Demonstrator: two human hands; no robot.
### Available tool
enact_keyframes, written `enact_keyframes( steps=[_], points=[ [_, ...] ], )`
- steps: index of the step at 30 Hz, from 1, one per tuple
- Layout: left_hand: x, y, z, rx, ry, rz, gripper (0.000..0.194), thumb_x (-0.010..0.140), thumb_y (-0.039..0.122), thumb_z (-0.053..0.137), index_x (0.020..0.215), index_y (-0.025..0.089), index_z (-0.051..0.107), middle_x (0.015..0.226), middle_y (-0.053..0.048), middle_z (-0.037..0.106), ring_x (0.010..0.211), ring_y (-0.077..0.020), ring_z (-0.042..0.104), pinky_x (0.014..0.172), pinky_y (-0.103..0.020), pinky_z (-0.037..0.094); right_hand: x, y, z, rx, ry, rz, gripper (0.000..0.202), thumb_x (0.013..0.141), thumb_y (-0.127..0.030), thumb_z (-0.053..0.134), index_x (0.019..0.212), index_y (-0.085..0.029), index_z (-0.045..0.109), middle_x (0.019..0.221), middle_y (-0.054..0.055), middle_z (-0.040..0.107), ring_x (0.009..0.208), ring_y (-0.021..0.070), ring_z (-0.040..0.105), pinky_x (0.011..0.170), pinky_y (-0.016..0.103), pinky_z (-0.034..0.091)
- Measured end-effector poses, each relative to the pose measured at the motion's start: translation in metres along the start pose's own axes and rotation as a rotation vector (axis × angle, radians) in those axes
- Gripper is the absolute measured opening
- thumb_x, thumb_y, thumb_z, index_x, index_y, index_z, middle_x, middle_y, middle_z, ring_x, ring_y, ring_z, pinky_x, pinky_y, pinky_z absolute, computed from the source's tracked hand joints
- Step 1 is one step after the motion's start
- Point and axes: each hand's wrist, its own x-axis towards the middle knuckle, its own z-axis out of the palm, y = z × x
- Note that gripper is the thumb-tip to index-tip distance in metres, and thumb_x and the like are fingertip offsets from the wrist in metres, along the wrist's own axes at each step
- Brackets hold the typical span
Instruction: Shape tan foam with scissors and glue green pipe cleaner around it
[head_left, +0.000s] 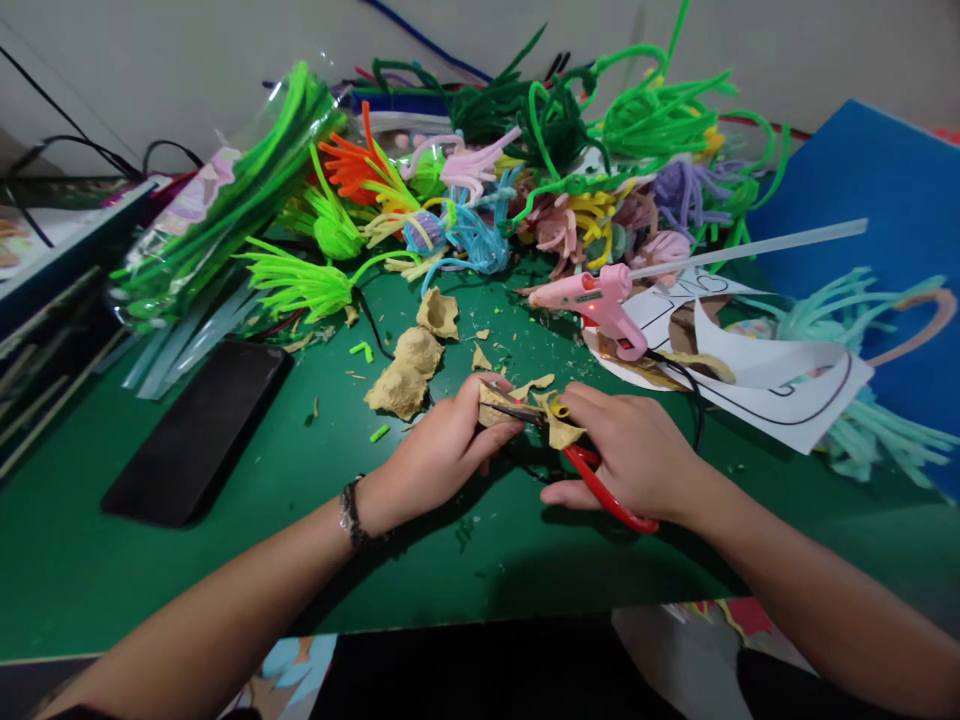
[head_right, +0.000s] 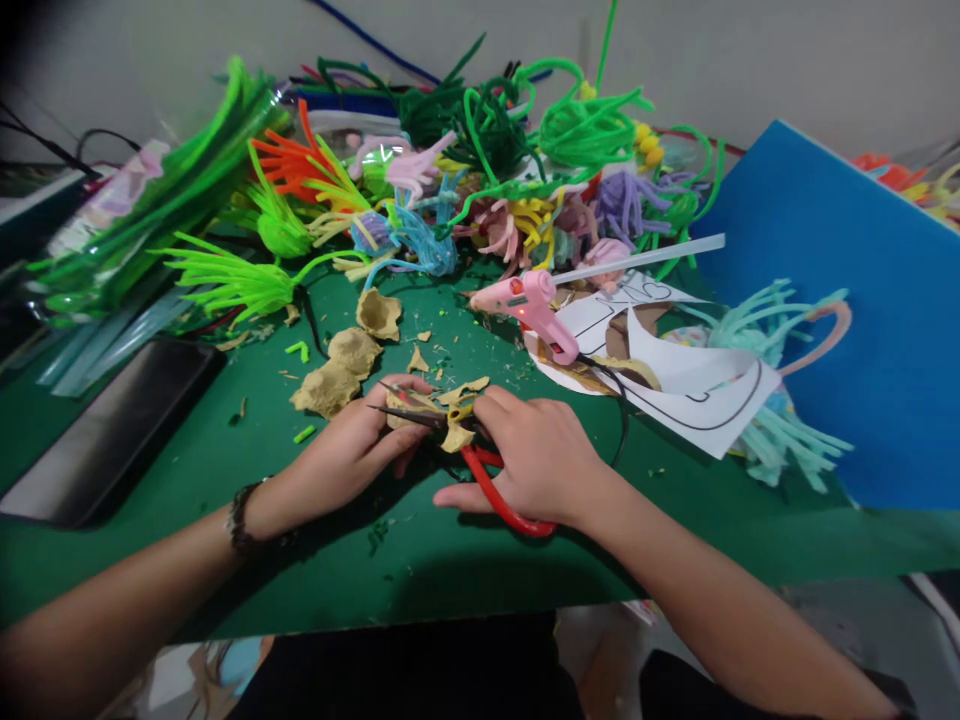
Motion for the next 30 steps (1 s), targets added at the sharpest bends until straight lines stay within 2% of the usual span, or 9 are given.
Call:
enact_keyframes(
  steps=[6,17,20,25,30],
  points=[
    [-0.0019,0.0008,0.0001,0.039,0.01,0.021,0.026,0.085,0.029,0.042,0.108,0.017,0.039,0.049,0.009,0.044,0.042,-0.0104,0.048,0.049,-0.023,0.036,-0.0014,-0.0012,0.0006,0.023,0.055,-0.031,0.066,0.07,-0.077,0.021,0.06,-0.018,0.047,0.056,0.001,0.047,0.044,0.0105,0.04,0.044,0.023,0.019],
    [-0.0028,0.0034,-0.0002,0.04,0.036,0.022,0.029,0.084,0.028,0.044,0.11,0.016,0.038,0.044,0.011,0.041,0.038,-0.0101,0.045,0.046,-0.022,0.035,-0.0014,0.0025,0.0031,0.128,0.116,-0.029,0.06,0.077,-0.069,0.026,0.052,-0.018,0.044,0.049,-0.002,0.038,0.043,0.0079,0.033,0.044,0.022,0.02],
    [-0.0025,0.0028,-0.0012,0.005,0.024,0.011,0.032,0.085,0.03,0.044,0.114,0.018,0.038,0.042,0.011,0.042,0.036,-0.01,0.046,0.045,-0.021,0.036,-0.0001,0.0033,0.0019,0.159,0.089,-0.003,0.059,0.075,-0.071,0.028,0.052,-0.018,0.042,0.051,-0.002,0.038,0.044,0.0084,0.034,0.044,0.021,0.022],
    [-0.0019,-0.0006,-0.0013,-0.041,0.057,0.032,0.031,0.084,0.029,0.047,0.113,0.021,0.038,0.057,0.008,0.053,0.038,-0.0074,0.047,0.046,-0.02,0.039,0.002,0.0023,-0.0015,0.152,-0.016,0.005,0.062,0.066,-0.078,0.03,0.067,-0.018,0.048,0.064,0.002,0.049,0.049,0.011,0.04,0.046,0.023,0.025],
    [-0.0017,-0.0004,-0.001,0.038,0.134,0.067,0.03,0.081,0.022,0.048,0.11,0.019,0.04,0.054,0.009,0.049,0.041,-0.0077,0.047,0.048,-0.02,0.038,0.0026,0.0017,-0.0021,0.076,-0.021,-0.019,0.067,0.066,-0.079,0.026,0.072,-0.018,0.05,0.068,0.004,0.052,0.051,0.0133,0.043,0.049,0.025,0.027]
  ],
)
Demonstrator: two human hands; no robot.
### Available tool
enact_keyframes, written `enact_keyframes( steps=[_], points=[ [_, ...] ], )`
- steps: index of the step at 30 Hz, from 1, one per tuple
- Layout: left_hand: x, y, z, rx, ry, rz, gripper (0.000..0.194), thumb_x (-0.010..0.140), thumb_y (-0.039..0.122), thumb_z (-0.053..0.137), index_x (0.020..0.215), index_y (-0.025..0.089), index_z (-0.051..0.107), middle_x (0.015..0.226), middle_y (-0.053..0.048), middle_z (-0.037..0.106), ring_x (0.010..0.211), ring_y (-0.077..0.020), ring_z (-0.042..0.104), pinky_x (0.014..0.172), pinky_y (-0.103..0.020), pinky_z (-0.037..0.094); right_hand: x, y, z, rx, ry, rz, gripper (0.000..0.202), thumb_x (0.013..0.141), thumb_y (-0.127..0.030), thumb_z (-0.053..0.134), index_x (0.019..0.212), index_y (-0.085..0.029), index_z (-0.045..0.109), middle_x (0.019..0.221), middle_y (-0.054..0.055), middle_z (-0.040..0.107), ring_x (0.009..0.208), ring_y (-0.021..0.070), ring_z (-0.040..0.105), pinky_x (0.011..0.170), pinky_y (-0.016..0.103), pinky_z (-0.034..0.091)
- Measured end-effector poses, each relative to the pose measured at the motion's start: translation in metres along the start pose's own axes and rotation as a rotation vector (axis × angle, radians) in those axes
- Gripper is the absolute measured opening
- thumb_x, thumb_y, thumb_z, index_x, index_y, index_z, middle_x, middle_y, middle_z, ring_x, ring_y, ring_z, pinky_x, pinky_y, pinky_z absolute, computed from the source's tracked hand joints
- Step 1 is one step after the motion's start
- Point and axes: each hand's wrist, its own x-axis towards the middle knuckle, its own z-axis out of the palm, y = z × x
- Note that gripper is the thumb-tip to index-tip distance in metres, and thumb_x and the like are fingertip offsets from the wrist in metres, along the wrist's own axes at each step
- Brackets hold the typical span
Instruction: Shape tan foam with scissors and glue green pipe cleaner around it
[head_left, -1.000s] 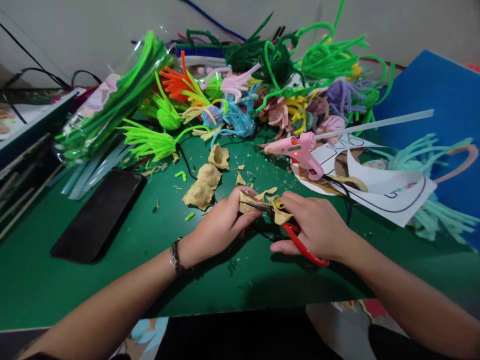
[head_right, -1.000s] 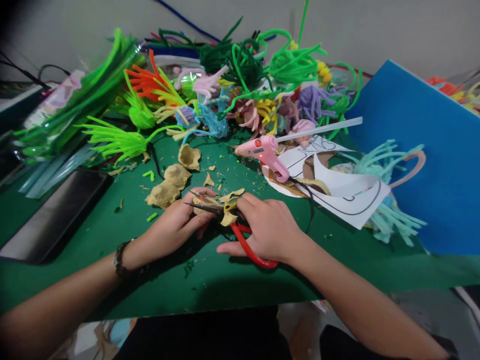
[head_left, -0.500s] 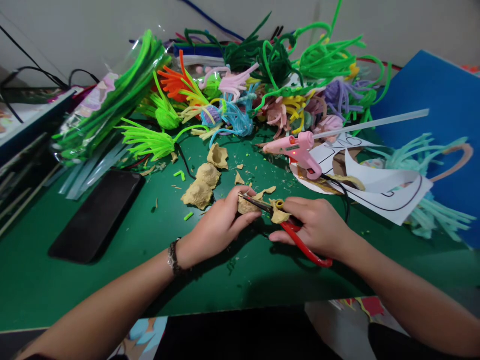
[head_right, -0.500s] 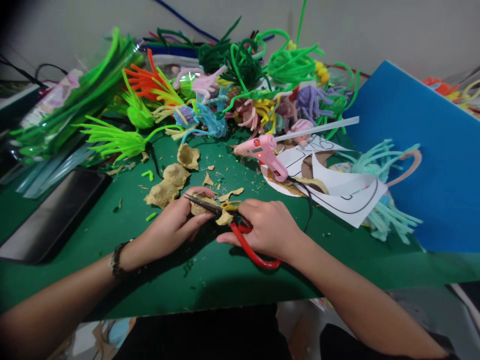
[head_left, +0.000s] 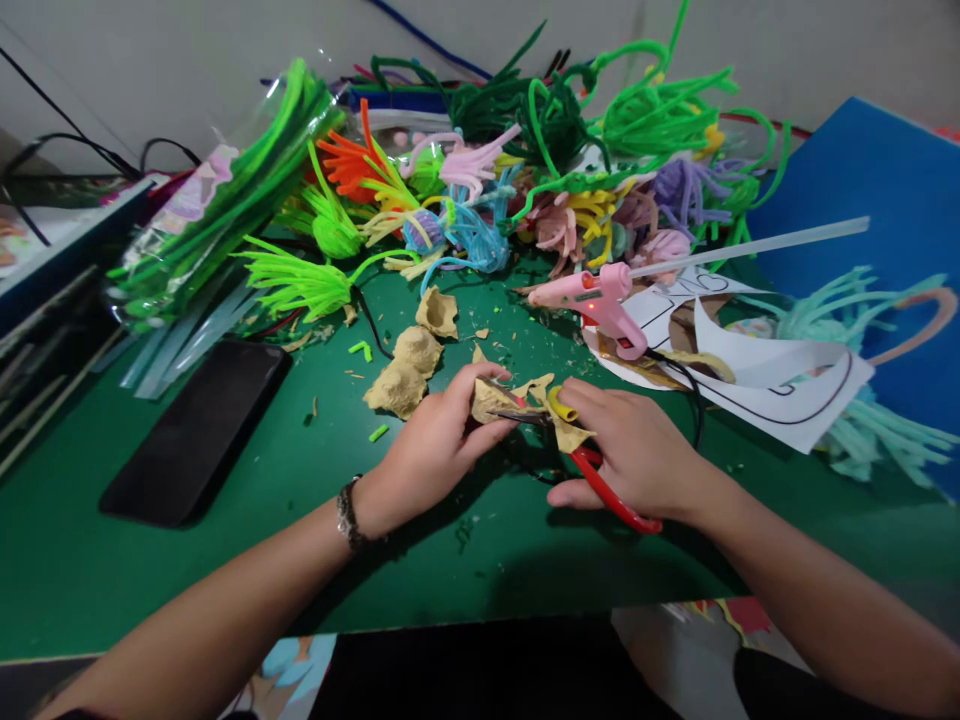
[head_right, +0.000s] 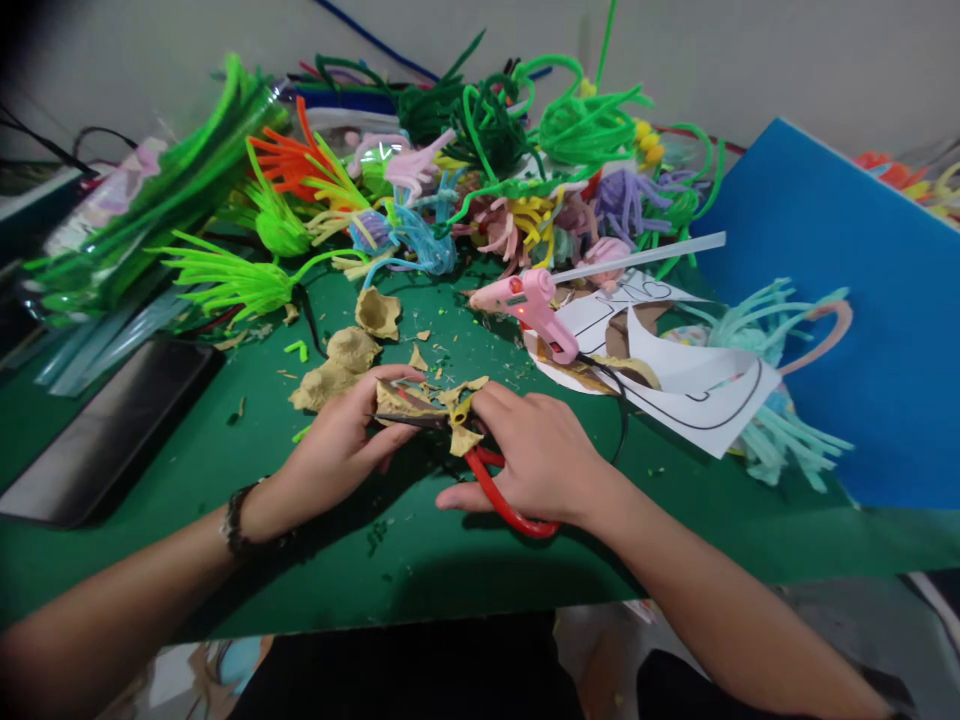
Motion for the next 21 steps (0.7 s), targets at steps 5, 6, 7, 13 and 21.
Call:
enact_keyframes(
  steps=[5,6,7,13,21],
  points=[
    [-0.0004,0.0012,0.0004,0.005,-0.016,0.004,0.031,0.082,0.021,0.047,0.112,0.017,0.04,0.048,0.01,0.046,0.041,-0.0087,0.047,0.047,-0.02,0.036,-0.0007,0.001,0.0007,-0.012,0.036,-0.024,0.068,0.067,-0.079,0.022,0.067,-0.017,0.051,0.062,0.003,0.05,0.049,0.0121,0.04,0.05,0.025,0.027],
    [-0.0005,0.0014,0.0004,0.005,-0.021,0.004,0.031,0.082,0.021,0.047,0.112,0.017,0.04,0.047,0.01,0.045,0.041,-0.009,0.047,0.047,-0.02,0.036,-0.001,0.0011,0.0007,-0.016,0.044,-0.024,0.068,0.067,-0.079,0.022,0.065,-0.018,0.051,0.061,0.002,0.05,0.048,0.0117,0.039,0.05,0.024,0.026],
    [-0.0006,0.0015,0.0003,0.008,-0.023,0.005,0.031,0.082,0.021,0.047,0.112,0.017,0.041,0.047,0.01,0.045,0.041,-0.0091,0.047,0.046,-0.02,0.036,-0.0012,0.0011,0.0007,-0.017,0.052,-0.024,0.068,0.067,-0.079,0.023,0.064,-0.018,0.051,0.06,0.002,0.049,0.048,0.0113,0.039,0.05,0.024,0.026],
    [-0.0012,0.0023,0.0001,0.016,-0.028,-0.007,0.031,0.081,0.023,0.048,0.112,0.018,0.042,0.052,0.007,0.051,0.042,-0.0091,0.047,0.046,-0.02,0.036,-0.0023,0.0012,0.0011,0.05,0.069,-0.023,0.067,0.067,-0.079,0.025,0.059,-0.017,0.05,0.057,0.0,0.044,0.048,0.0099,0.035,0.048,0.023,0.025],
    [-0.0014,0.001,0.0015,-0.018,-0.029,-0.038,0.03,0.082,0.027,0.049,0.11,0.019,0.043,0.049,0.008,0.05,0.041,-0.0101,0.049,0.046,-0.02,0.038,-0.0025,0.0021,0.0042,0.056,0.096,-0.041,0.065,0.073,-0.075,0.023,0.053,-0.018,0.046,0.052,-0.001,0.041,0.045,0.0086,0.035,0.045,0.022,0.02]
  ],
)
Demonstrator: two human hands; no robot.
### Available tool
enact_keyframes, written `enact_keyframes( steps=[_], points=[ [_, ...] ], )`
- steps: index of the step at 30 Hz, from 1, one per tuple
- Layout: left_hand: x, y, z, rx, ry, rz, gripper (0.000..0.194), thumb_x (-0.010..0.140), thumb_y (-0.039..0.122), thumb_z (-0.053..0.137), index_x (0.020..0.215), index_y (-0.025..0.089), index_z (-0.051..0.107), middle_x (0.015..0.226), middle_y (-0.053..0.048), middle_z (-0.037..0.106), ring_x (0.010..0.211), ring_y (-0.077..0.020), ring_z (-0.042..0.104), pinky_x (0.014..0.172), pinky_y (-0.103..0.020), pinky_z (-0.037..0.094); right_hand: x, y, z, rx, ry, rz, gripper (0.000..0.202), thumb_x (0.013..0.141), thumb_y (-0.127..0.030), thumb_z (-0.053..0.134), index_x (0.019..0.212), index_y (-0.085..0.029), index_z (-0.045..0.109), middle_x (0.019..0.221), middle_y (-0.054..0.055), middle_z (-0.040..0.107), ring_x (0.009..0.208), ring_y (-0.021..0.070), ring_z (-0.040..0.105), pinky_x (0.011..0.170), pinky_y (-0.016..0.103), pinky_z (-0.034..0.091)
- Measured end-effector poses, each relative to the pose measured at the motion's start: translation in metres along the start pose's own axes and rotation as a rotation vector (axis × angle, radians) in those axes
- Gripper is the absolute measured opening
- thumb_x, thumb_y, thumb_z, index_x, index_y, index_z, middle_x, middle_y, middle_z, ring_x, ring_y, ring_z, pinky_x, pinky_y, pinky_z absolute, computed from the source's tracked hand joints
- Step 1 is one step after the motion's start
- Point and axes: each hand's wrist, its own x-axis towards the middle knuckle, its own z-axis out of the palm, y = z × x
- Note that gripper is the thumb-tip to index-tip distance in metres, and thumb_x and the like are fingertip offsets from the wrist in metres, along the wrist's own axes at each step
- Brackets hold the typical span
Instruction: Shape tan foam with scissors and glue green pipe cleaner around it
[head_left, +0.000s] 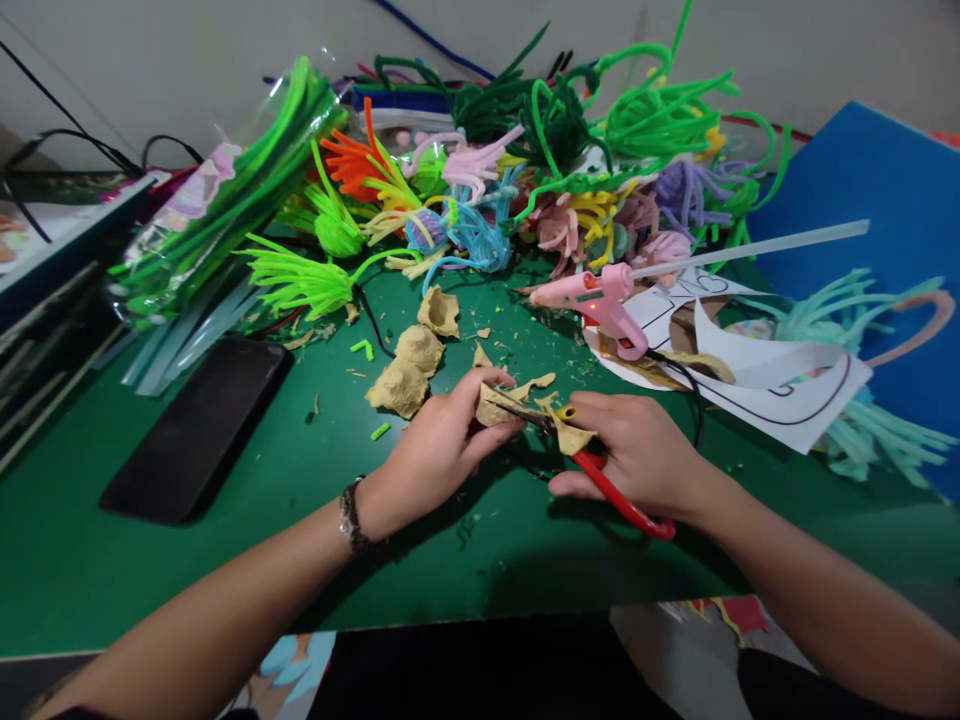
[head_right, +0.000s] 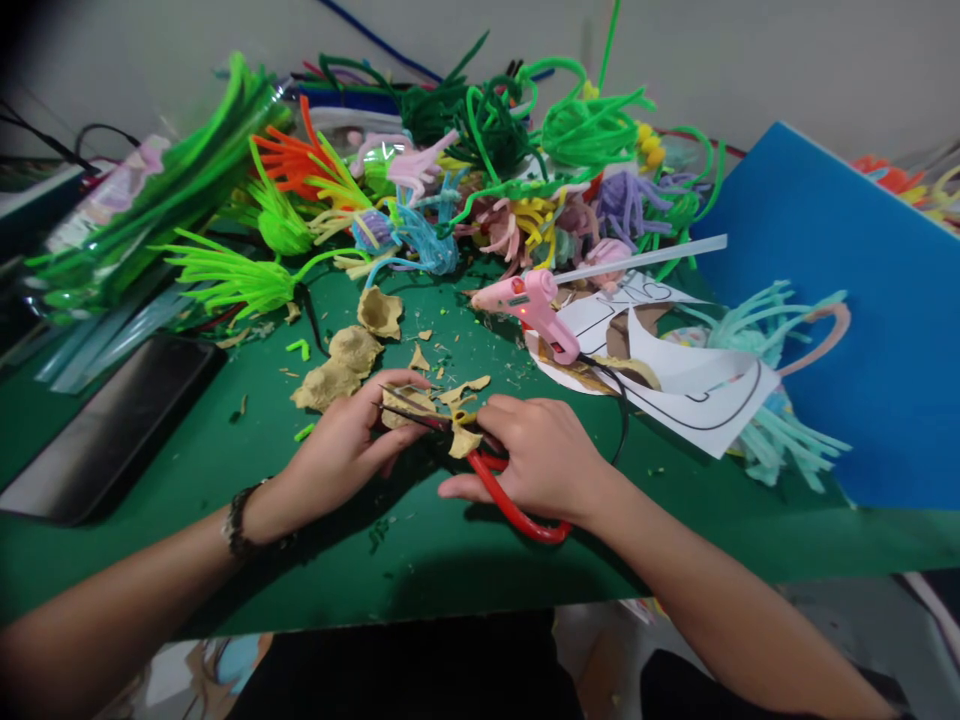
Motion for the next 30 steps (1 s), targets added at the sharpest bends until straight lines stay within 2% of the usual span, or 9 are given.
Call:
enact_keyframes(
  steps=[7,12,17,21,30],
  points=[
    [-0.0001,0.0007,-0.0001,-0.015,-0.012,-0.009,0.029,0.082,0.027,0.049,0.109,0.019,0.042,0.046,0.009,0.049,0.04,-0.0108,0.051,0.047,-0.021,0.039,-0.001,0.0011,0.0005,-0.051,0.022,-0.023,0.063,0.078,-0.069,0.022,0.052,-0.017,0.046,0.049,0.0,0.043,0.042,0.0084,0.036,0.044,0.022,0.019],
    [0.0008,0.0002,-0.0006,0.007,-0.008,-0.018,0.028,0.083,0.026,0.048,0.109,0.019,0.042,0.045,0.009,0.049,0.038,-0.011,0.05,0.047,-0.021,0.04,0.0001,0.0002,0.0004,-0.049,-0.012,0.012,0.062,0.077,-0.07,0.023,0.054,-0.018,0.047,0.051,0.0,0.045,0.044,0.009,0.038,0.045,0.022,0.02],
    [0.0016,-0.0011,0.0007,0.079,0.01,0.025,0.029,0.081,0.023,0.05,0.109,0.018,0.041,0.067,0.002,0.063,0.047,-0.011,0.054,0.049,-0.022,0.042,0.0018,-0.0029,0.0006,-0.047,-0.045,0.043,0.066,0.069,-0.078,0.023,0.061,-0.018,0.049,0.059,0.002,0.049,0.047,0.0117,0.04,0.047,0.023,0.024],
    [0.0008,-0.0008,0.0028,0.107,0.004,0.047,0.027,0.081,0.023,0.05,0.107,0.018,0.043,0.07,0.001,0.064,0.055,-0.0131,0.059,0.051,-0.022,0.042,0.0018,-0.004,0.0008,-0.046,-0.04,0.027,0.068,0.068,-0.079,0.02,0.064,-0.018,0.05,0.06,0.002,0.05,0.047,0.0119,0.04,0.047,0.024,0.025],
    [-0.0005,-0.0009,0.0041,0.075,0.003,0.056,0.025,0.081,0.024,0.051,0.104,0.019,0.043,0.08,0.0,0.066,0.059,-0.012,0.059,0.051,-0.021,0.041,0.0008,-0.0027,-0.0004,0.038,0.005,-0.018,0.064,0.073,-0.075,0.024,0.053,-0.018,0.044,0.051,-0.001,0.041,0.044,0.0088,0.036,0.045,0.021,0.023]
  ],
)
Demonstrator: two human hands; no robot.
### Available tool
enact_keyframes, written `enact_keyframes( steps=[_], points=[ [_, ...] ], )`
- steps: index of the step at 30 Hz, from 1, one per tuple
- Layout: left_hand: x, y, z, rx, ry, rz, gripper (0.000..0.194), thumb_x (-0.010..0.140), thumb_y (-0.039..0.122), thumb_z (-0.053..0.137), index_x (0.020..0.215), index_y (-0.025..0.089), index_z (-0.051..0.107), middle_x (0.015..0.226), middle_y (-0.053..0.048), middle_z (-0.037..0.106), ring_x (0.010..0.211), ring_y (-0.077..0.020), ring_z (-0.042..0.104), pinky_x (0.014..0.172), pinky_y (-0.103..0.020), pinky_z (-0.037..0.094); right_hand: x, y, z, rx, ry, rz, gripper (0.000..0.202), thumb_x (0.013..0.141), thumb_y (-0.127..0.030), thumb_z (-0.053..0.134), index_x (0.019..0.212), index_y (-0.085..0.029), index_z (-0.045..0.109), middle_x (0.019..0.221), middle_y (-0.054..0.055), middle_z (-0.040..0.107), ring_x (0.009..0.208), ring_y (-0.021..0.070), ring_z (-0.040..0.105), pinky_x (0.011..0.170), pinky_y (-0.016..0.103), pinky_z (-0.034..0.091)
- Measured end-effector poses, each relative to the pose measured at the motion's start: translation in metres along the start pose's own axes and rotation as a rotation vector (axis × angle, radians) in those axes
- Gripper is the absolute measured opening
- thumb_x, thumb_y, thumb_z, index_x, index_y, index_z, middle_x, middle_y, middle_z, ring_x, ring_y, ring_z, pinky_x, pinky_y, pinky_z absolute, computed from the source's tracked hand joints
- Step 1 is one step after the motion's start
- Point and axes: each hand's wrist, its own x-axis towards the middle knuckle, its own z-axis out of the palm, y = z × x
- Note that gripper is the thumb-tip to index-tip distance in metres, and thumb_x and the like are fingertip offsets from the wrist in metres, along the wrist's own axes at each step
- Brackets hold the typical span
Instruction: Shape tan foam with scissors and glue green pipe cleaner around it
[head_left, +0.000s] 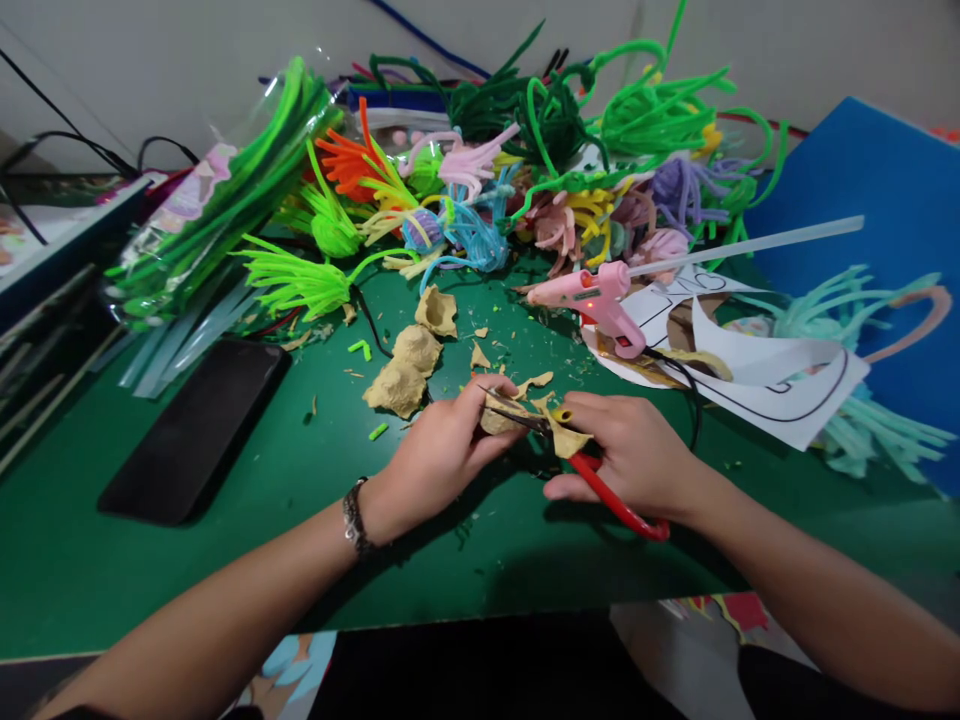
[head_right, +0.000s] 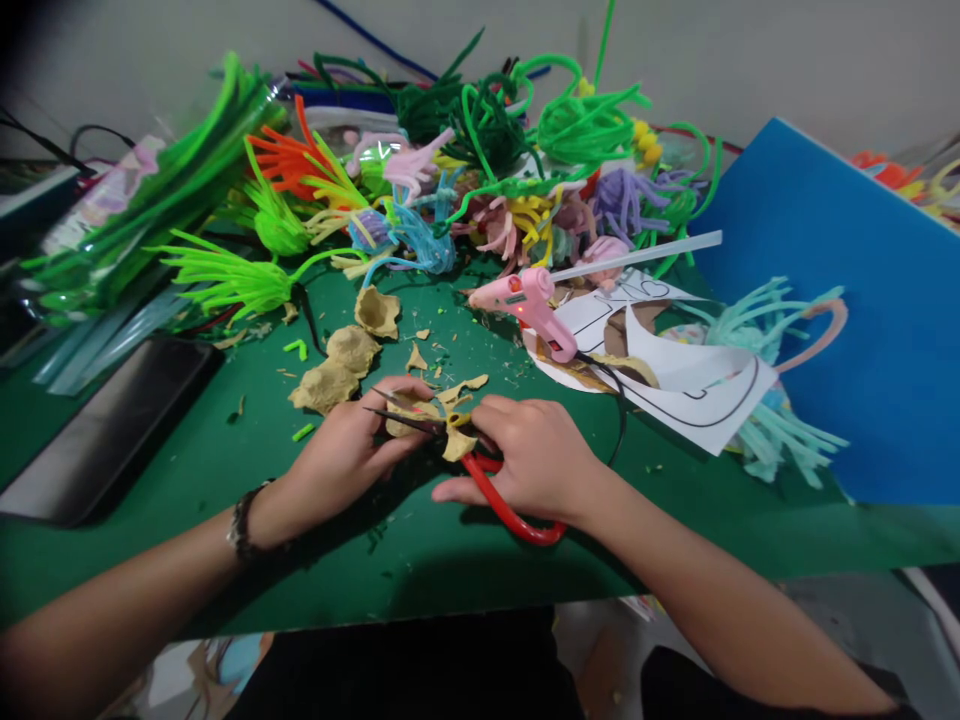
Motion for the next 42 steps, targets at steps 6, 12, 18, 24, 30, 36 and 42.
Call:
enact_keyframes(
  steps=[6,12,18,24,30,36,42],
  points=[
    [-0.001,-0.003,0.001,-0.079,-0.027,-0.033,0.027,0.081,0.024,0.051,0.107,0.018,0.042,0.078,0.0,0.064,0.046,-0.0077,0.051,0.047,-0.02,0.04,0.0,0.001,0.0,0.005,0.021,-0.01,0.059,0.076,-0.07,0.029,0.051,-0.018,0.043,0.048,-0.003,0.037,0.042,0.0076,0.033,0.043,0.02,0.02],
    [0.002,0.003,0.002,-0.653,-0.19,-0.127,0.038,0.081,0.03,0.051,0.113,0.018,0.036,0.063,0.006,0.051,0.043,-0.0057,0.047,0.043,-0.018,0.038,-0.001,0.003,0.005,0.074,0.048,0.004,0.058,0.075,-0.069,0.033,0.055,-0.017,0.048,0.052,-0.001,0.045,0.045,0.0086,0.041,0.044,0.02,0.026],
    [0.005,-0.001,-0.002,-0.876,-0.34,-0.064,0.05,0.082,0.039,0.048,0.121,0.012,0.034,0.063,0.004,0.052,0.045,-0.0043,0.045,0.047,-0.019,0.036,0.001,0.003,0.004,0.161,0.029,-0.031,0.059,0.075,-0.071,0.029,0.056,-0.017,0.045,0.053,-0.001,0.044,0.045,0.0087,0.04,0.044,0.02,0.028],
    [0.006,-0.001,-0.006,-0.687,-0.272,-0.119,0.046,0.08,0.034,0.052,0.118,0.012,0.039,0.056,0.008,0.039,0.042,-0.0039,0.033,0.04,-0.017,0.028,0.001,0.002,0.0,0.012,-0.032,-0.001,0.059,0.071,-0.074,0.03,0.067,-0.018,0.048,0.061,0.002,0.048,0.05,0.0123,0.044,0.048,0.023,0.028],
    [0.006,0.002,-0.007,-0.592,-0.202,-0.144,0.044,0.077,0.028,0.053,0.117,0.014,0.042,0.06,0.007,0.04,0.041,-0.0037,0.032,0.034,-0.014,0.027,0.002,0.001,-0.002,-0.066,-0.059,0.013,0.061,0.069,-0.076,0.027,0.072,-0.018,0.049,0.065,0.003,0.05,0.052,0.0136,0.044,0.05,0.025,0.028],
    [0.007,0.004,-0.006,-0.601,-0.154,-0.136,0.043,0.076,0.022,0.054,0.116,0.014,0.043,0.065,0.006,0.047,0.041,-0.0018,0.032,0.034,-0.013,0.028,0.002,0.001,-0.002,-0.057,-0.077,0.033,0.062,0.069,-0.076,0.026,0.066,-0.018,0.047,0.06,0.002,0.048,0.049,0.0136,0.043,0.049,0.025,0.027],
    [0.006,0.007,-0.005,-0.586,-0.098,-0.116,0.041,0.074,0.018,0.056,0.113,0.015,0.045,0.078,0.001,0.059,0.047,-0.0028,0.041,0.038,-0.013,0.031,-0.001,-0.001,-0.003,-0.007,-0.076,0.026,0.062,0.067,-0.077,0.028,0.061,-0.018,0.048,0.059,0.001,0.046,0.048,0.0116,0.04,0.048,0.024,0.027]
  ],
)
